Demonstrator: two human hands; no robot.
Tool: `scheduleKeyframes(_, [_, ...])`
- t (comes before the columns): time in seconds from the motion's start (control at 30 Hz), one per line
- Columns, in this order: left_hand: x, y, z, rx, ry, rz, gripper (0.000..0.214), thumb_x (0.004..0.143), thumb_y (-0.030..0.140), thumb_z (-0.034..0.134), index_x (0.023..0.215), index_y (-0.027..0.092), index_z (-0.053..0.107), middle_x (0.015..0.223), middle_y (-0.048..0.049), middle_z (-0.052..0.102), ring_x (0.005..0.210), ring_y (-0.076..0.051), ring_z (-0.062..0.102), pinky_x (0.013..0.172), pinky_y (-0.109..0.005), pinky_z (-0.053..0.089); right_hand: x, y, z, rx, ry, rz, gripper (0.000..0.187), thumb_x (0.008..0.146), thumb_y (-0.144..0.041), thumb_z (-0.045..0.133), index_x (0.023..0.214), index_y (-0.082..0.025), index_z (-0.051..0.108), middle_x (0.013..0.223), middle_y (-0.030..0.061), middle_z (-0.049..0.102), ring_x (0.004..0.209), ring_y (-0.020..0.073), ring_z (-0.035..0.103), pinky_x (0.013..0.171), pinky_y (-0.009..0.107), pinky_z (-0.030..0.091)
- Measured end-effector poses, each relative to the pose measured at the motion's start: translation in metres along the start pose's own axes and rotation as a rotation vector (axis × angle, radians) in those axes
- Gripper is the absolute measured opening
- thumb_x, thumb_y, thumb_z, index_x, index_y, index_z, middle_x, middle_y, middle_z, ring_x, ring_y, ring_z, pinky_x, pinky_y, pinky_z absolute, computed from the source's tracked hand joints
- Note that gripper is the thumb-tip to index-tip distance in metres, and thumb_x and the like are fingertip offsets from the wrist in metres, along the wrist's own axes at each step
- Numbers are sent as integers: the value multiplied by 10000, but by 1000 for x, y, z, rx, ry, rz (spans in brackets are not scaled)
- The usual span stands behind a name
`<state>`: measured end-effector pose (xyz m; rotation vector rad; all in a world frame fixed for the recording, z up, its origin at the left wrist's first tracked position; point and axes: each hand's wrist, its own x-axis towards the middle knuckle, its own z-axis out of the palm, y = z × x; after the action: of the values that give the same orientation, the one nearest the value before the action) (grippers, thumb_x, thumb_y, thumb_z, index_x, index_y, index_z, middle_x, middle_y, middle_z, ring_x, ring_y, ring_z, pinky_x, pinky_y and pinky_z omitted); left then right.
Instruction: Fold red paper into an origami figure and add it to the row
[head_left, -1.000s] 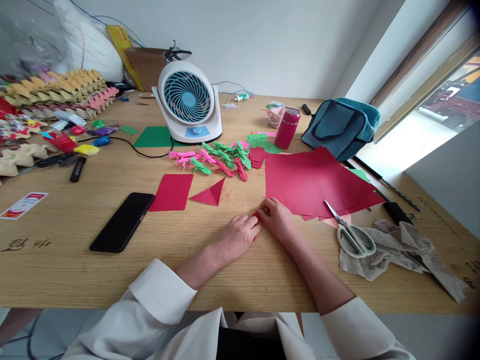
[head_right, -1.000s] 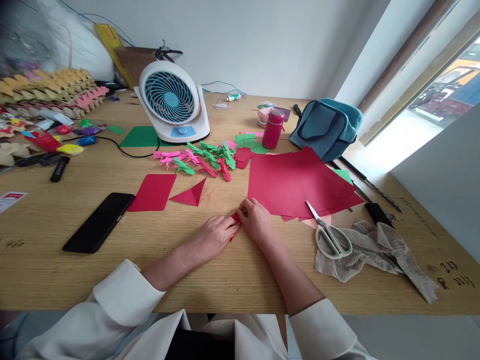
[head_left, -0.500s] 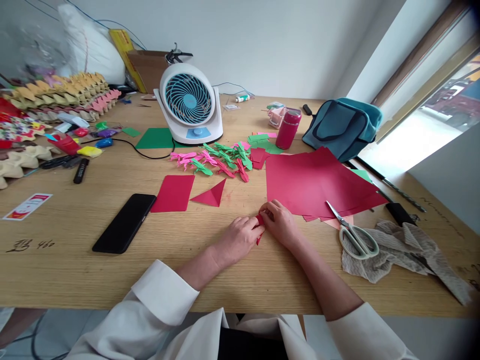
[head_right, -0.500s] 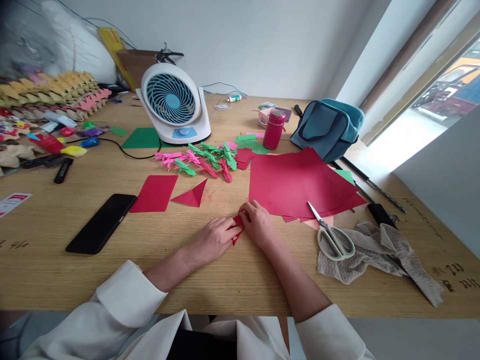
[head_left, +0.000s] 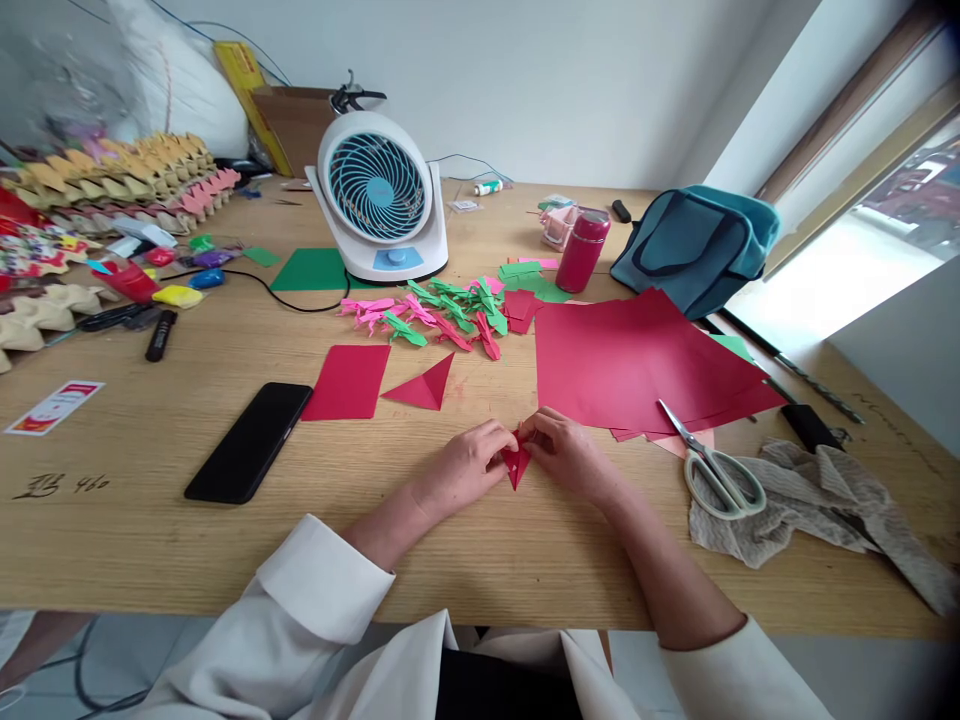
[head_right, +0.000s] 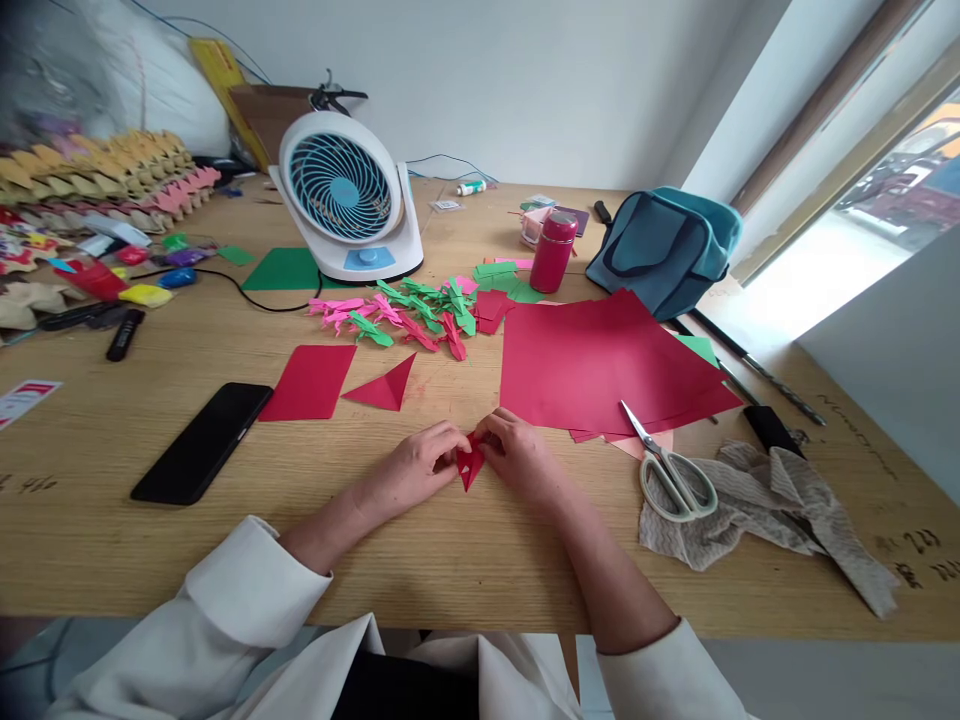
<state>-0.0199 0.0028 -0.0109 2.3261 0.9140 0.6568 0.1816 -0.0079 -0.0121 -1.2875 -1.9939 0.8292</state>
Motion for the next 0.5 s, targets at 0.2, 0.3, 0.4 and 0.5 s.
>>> scheduleKeyframes(0.2, [-1,-8,-2,-29,7,22,210,836,13,587,925,180,677,960,-22,673,897,-144,639,827,-246,490,-2,-3,-4,-39,-35,-36,176,828,-47,543,873,-194,630,892,7,559,686,103,525,620,222,401])
scheduleKeyframes(0.3, [1,-9,-4,-25,22,47,173,854,49,606,914,183,698,952,-25,693,930,-155,640,849,-255,488,-1,-3,-4,-61,-47,-51,178,830,-47,552,890,-196,628,904,8,555,686,102,517,624,224,397])
scheduleKeyframes(0.4, [3,-9,-4,-43,30,37,142,876,88,606,913,185,703,938,-28,702,925,-159,643,844,-258,487,-1,-3,-4,-74,-45,-58,167,838,-54,550,893,-196,620,901,10,551,688,106,513,629,227,398])
scheduleKeyframes(0.5, [5,-8,-3,-72,39,-41,123,879,101,601,918,191,674,916,-15,699,873,-150,651,803,-251,489,0,-3,-4,-81,-42,-62,189,827,-40,545,910,-196,612,891,8,546,684,107,507,627,226,397])
